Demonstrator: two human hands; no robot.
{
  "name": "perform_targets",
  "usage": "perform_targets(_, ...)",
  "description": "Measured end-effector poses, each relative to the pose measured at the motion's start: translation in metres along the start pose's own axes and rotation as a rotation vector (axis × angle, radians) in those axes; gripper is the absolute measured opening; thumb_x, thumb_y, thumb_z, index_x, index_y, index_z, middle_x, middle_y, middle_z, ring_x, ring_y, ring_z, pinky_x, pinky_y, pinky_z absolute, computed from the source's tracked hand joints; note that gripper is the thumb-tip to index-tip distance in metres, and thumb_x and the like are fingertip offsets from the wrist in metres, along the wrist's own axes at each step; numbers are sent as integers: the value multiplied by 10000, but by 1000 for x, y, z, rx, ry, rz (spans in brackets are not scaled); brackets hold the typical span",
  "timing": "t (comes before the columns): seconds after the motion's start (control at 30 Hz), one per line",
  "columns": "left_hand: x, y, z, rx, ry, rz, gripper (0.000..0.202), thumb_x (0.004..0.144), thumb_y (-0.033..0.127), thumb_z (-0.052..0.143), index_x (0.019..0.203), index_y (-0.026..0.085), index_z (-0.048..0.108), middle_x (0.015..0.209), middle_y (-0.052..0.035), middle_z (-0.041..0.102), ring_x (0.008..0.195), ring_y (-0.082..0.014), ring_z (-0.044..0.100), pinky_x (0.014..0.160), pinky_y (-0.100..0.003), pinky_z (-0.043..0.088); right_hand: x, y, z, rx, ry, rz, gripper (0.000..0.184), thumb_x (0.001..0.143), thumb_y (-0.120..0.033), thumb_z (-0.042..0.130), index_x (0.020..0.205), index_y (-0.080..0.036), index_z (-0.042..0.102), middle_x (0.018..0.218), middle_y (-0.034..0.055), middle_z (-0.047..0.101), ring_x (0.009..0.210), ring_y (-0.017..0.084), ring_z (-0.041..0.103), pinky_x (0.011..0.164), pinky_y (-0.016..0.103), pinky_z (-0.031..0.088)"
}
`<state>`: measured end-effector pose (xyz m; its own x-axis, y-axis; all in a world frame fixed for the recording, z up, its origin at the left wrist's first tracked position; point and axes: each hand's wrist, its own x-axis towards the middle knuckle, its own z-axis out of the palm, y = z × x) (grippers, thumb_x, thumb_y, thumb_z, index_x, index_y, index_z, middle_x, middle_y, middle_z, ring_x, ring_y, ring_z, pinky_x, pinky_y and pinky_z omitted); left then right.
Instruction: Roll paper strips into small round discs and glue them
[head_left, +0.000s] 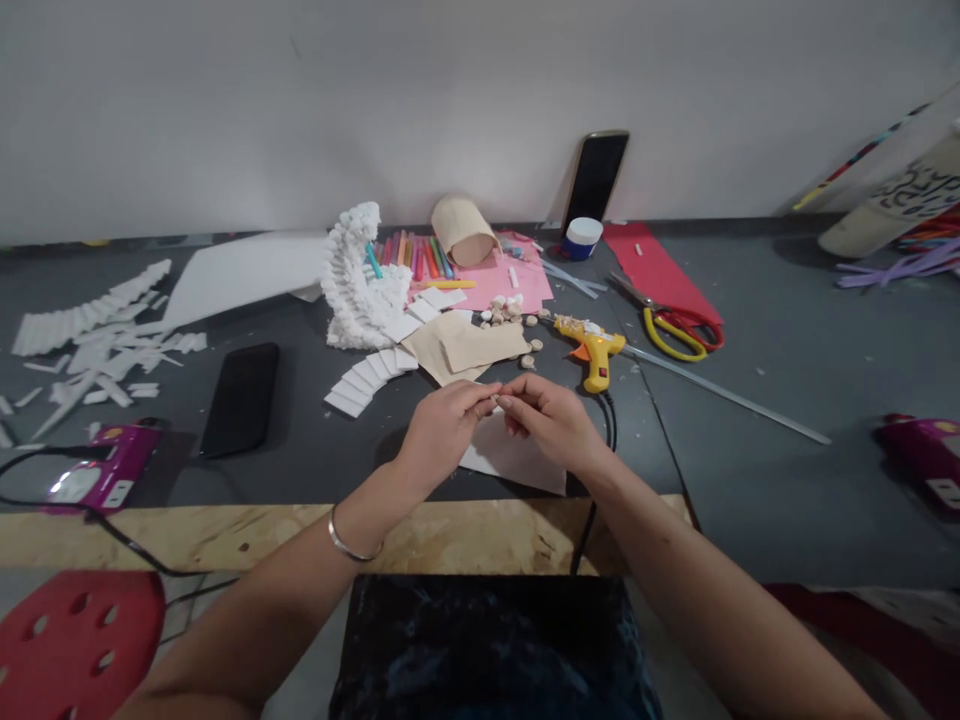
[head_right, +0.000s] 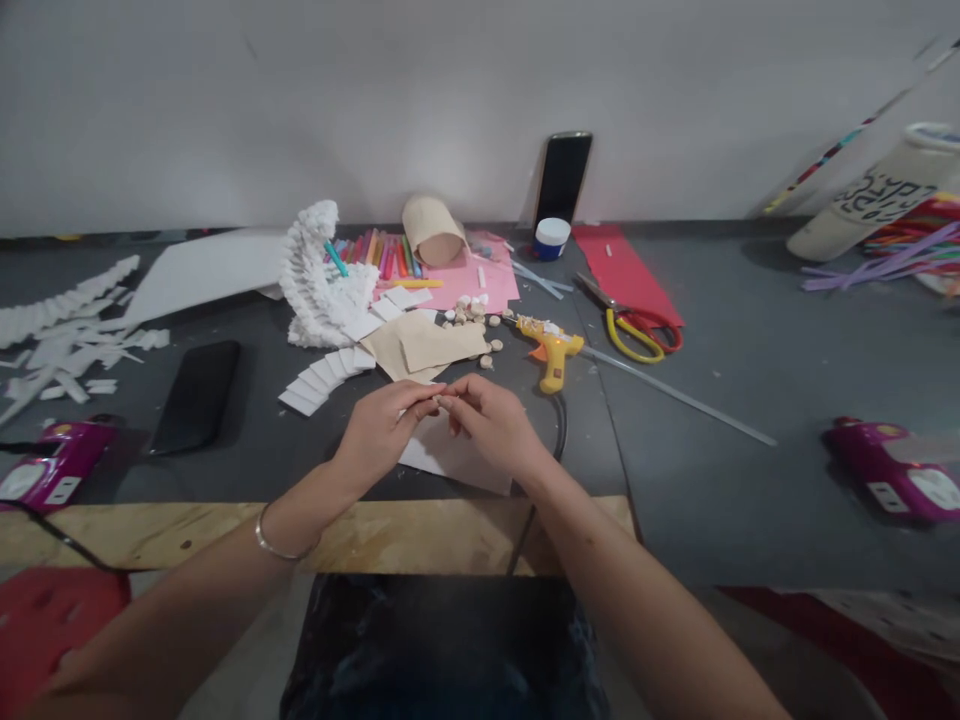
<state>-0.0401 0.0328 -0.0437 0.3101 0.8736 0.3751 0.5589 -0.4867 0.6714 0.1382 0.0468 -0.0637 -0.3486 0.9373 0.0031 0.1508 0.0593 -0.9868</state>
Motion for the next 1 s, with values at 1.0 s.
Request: perform_targets(1.0, -4, -8, 6, -312, 77, -246, 129, 860, 313, 645, 871, 193, 691, 812, -22, 703, 739, -131, 635, 650, -231, 481, -7, -12, 1, -347, -8, -41, 169, 952, -340, 472, 991, -219, 584, 874, 49, 737, 759, 159, 682, 688, 265, 479)
